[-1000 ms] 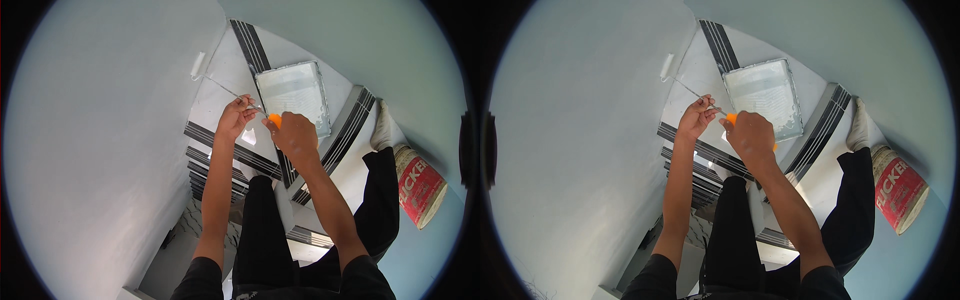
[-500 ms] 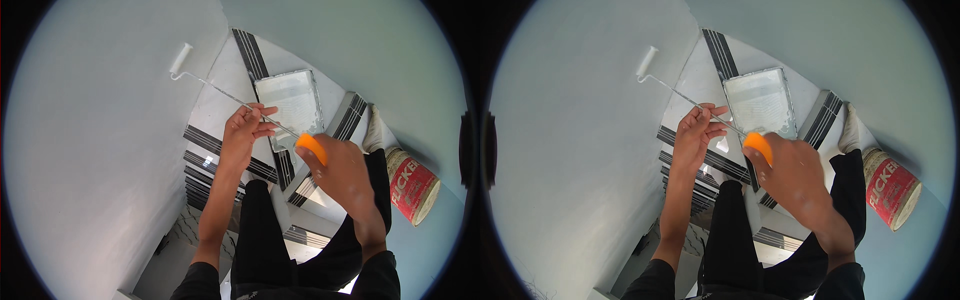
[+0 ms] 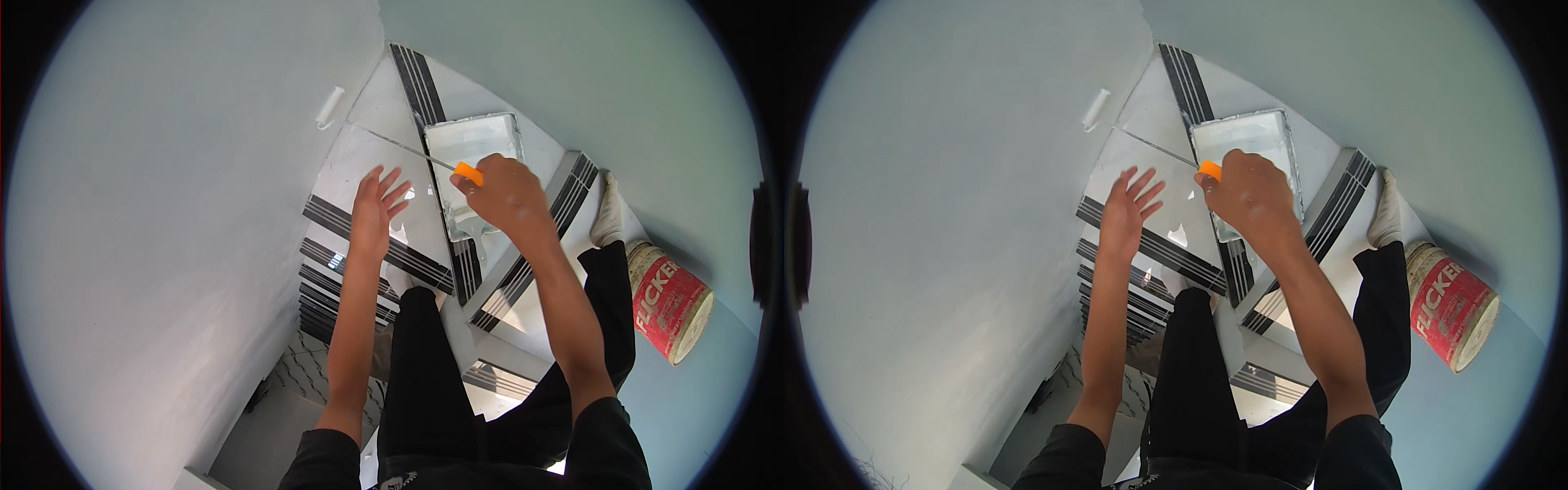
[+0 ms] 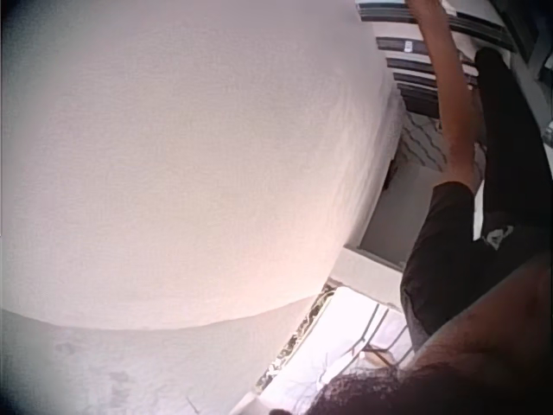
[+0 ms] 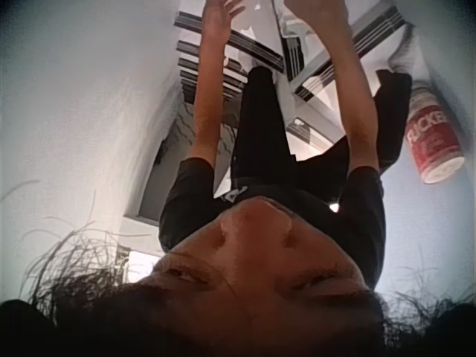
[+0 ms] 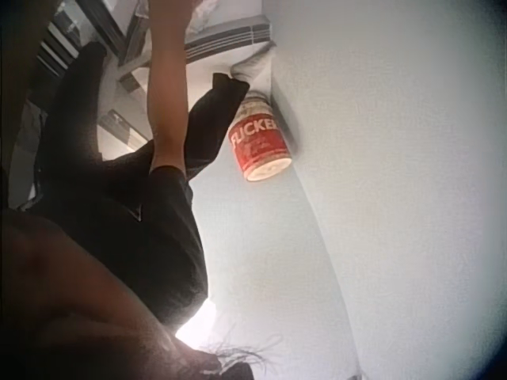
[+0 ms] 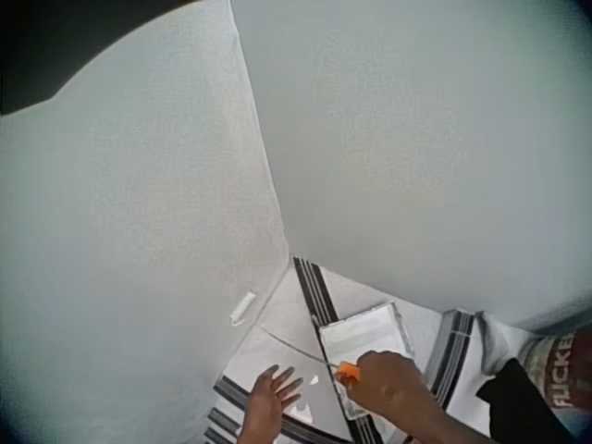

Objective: The person paints a wall or ceiling area above a staircase using a paint roller, dipping the roller into a paint tray and applying paint to the surface.

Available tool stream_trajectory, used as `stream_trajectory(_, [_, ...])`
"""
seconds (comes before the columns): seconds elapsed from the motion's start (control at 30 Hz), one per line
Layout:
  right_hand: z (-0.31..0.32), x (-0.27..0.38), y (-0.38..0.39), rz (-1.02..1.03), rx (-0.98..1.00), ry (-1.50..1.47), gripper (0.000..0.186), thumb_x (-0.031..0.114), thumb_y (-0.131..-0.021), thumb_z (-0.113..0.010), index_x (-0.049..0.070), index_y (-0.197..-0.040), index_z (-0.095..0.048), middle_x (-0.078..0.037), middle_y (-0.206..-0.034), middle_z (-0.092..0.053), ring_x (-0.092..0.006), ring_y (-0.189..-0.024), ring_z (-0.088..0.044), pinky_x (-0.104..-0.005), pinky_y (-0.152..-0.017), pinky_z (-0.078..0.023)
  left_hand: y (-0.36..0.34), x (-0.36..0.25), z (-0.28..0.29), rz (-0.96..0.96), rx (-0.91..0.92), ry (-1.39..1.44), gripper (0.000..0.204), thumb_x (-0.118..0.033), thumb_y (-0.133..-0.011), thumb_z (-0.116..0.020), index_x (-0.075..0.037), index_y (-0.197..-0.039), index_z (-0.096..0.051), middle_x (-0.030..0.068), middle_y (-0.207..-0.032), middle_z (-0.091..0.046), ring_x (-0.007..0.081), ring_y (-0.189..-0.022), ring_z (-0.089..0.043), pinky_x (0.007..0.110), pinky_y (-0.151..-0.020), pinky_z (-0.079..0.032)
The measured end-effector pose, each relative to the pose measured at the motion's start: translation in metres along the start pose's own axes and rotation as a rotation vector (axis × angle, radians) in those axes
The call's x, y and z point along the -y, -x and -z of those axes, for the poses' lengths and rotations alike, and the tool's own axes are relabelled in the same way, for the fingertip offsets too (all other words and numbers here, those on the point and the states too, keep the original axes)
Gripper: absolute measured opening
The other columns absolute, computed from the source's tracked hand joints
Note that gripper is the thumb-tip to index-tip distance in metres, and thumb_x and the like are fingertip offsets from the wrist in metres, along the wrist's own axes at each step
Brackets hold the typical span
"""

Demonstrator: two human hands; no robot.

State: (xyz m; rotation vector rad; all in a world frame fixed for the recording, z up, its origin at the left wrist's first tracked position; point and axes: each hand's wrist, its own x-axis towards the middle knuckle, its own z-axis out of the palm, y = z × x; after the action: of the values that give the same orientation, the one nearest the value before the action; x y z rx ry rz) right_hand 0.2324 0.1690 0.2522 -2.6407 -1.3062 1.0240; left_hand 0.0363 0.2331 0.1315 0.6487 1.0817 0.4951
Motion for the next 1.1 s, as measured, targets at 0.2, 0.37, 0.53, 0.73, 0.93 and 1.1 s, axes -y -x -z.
stream_trajectory(0.2, [-0.068, 0.004, -0.074, -0.075, 0.098, 0.033, 0.045, 0.045, -0.089, -0.067, 0.001, -0.097, -0.066, -0.016, -0.087, -0.072, -0.0309, -0.085, -0.071, -0.0391, -0.076, -0.057, 0.093, 0.153, 0.126, 0.411, -0.164, -0.275, 0.051, -0.043, -0.101, -0.046, -0.009, -0.138, -0.043, 0.012, -0.134, -0.057, 0.0243, -0.117, -0.059, 0.041, -0.093, -0.043])
stream_trajectory(0.37, [-0.061, -0.01, -0.066, -0.069, 0.069, 0.083, 0.048, 0.048, -0.089, -0.067, 0.0, -0.095, -0.067, -0.016, -0.088, -0.072, -0.0319, -0.085, -0.071, -0.0399, -0.076, -0.056, 0.186, 0.224, 0.219, 0.733, -0.286, -0.483, 0.047, -0.042, -0.099, -0.05, -0.009, -0.134, -0.048, 0.0065, -0.123, -0.06, 0.0227, -0.109, -0.06, 0.044, -0.091, -0.042])
stream_trajectory(0.53, [0.01, -0.023, 0.031, 0.03, -0.002, -0.018, 0.047, 0.046, -0.09, -0.066, 0.0, -0.095, -0.073, -0.018, -0.075, -0.068, -0.0323, -0.076, -0.068, -0.0398, -0.071, -0.052, 0.221, 0.26, 0.283, 0.567, -0.469, -0.662, 0.041, -0.036, -0.098, -0.052, -0.008, -0.129, -0.054, 0.0052, -0.107, -0.063, 0.0175, -0.091, -0.062, 0.036, -0.07, -0.047])
stream_trajectory(0.73, [0.125, -0.032, 0.159, -0.002, -0.035, -0.33, 0.038, 0.034, -0.093, -0.068, -0.004, -0.089, -0.068, -0.003, -0.06, -0.053, -0.011, -0.057, -0.047, -0.0287, -0.056, -0.04, 0.204, 0.313, 0.299, 0.487, -0.41, -0.641, 0.037, -0.032, -0.097, -0.055, -0.004, -0.121, -0.056, 0.0044, -0.096, -0.063, 0.0155, -0.082, -0.062, 0.031, -0.065, -0.048])
stream_trajectory(0.93, [0.144, -0.027, 0.234, -0.068, -0.168, -0.361, 0.04, 0.037, -0.094, -0.066, -0.002, -0.098, -0.066, 0.002, -0.064, -0.051, -0.005, -0.056, -0.047, -0.0221, -0.052, -0.037, 0.18, 0.304, 0.234, 0.365, -0.251, -0.625, 0.04, -0.03, -0.097, -0.059, -0.001, -0.124, -0.055, 0.0071, -0.1, -0.063, 0.0172, -0.088, -0.062, 0.032, -0.081, -0.05])
stream_trajectory(1.1, [0.137, -0.003, 0.248, -0.022, -0.07, -0.383, 0.04, 0.037, -0.095, -0.065, -0.002, -0.096, -0.065, -0.001, -0.065, -0.052, -0.0072, -0.057, -0.047, -0.0238, -0.052, -0.038, 0.195, 0.291, 0.225, 0.29, -0.228, -0.457, 0.043, -0.033, -0.098, -0.059, -0.003, -0.128, -0.054, 0.0065, -0.099, -0.063, 0.0155, -0.084, -0.06, 0.03, -0.078, -0.048])
